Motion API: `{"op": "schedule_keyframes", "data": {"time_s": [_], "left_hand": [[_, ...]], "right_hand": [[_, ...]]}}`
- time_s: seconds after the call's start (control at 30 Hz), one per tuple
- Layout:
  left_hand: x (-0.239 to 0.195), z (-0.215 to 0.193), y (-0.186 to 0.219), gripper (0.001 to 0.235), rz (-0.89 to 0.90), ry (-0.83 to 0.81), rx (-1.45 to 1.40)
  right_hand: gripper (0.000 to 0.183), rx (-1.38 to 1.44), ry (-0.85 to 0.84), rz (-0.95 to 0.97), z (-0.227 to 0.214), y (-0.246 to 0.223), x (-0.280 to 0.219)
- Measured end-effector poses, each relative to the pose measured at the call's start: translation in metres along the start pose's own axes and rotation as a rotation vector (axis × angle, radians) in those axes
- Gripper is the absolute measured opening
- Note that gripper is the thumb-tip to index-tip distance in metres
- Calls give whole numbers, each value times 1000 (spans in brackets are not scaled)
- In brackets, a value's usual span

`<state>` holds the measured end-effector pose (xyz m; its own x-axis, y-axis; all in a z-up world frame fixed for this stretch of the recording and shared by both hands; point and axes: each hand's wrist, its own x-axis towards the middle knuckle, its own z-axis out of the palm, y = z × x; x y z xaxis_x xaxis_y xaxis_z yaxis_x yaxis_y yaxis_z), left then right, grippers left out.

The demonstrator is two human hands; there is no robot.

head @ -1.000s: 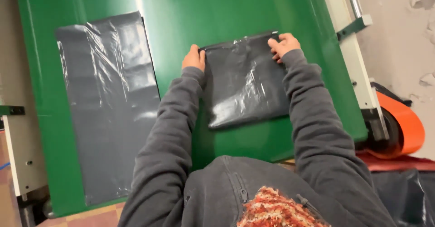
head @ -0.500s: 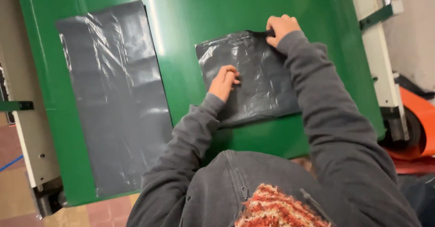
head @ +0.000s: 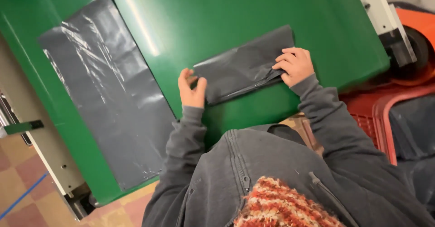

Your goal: Folding plastic bags on a conveyor belt and placing them into a collection bin.

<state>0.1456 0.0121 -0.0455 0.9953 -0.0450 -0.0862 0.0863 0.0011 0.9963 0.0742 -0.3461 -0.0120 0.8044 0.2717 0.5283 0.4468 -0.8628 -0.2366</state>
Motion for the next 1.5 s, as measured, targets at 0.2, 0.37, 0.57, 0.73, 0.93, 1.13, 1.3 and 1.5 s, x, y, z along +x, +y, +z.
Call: {"op": "schedule_keyframes", "data": {"time_s": [0.2,0.37,0.57,0.73,0.93,1.13,1.3,1.5], "left_hand": [[-45,-2,44,45,958,-366,1177],[-38,21,27,17,648,-899,1226],[16,94,47,32,140,-1110,369],[98,121,-105,59,-647,-1005,39],[52,141,-22,42,157,-678,651],[24,135,17,47,140,-400,897],[-43,8,47,61,439,-308,692],[-182,-170,61,99,546,-109,1062]], "right_hand": [[26,-251,-97,66,-32,-67,26],[58,172,-298,-1,-1,-116,17],[60,470,-236,108,20,-101,-68],[43,915,-103,775,46,-52,-124],[39,1725,242,1558,30,-11,-88],[19,1704,185,1458,42,29,-154],[32,623,328,864,12,-20,-116],[49,1501,-318,522,72,-200,1]]}}
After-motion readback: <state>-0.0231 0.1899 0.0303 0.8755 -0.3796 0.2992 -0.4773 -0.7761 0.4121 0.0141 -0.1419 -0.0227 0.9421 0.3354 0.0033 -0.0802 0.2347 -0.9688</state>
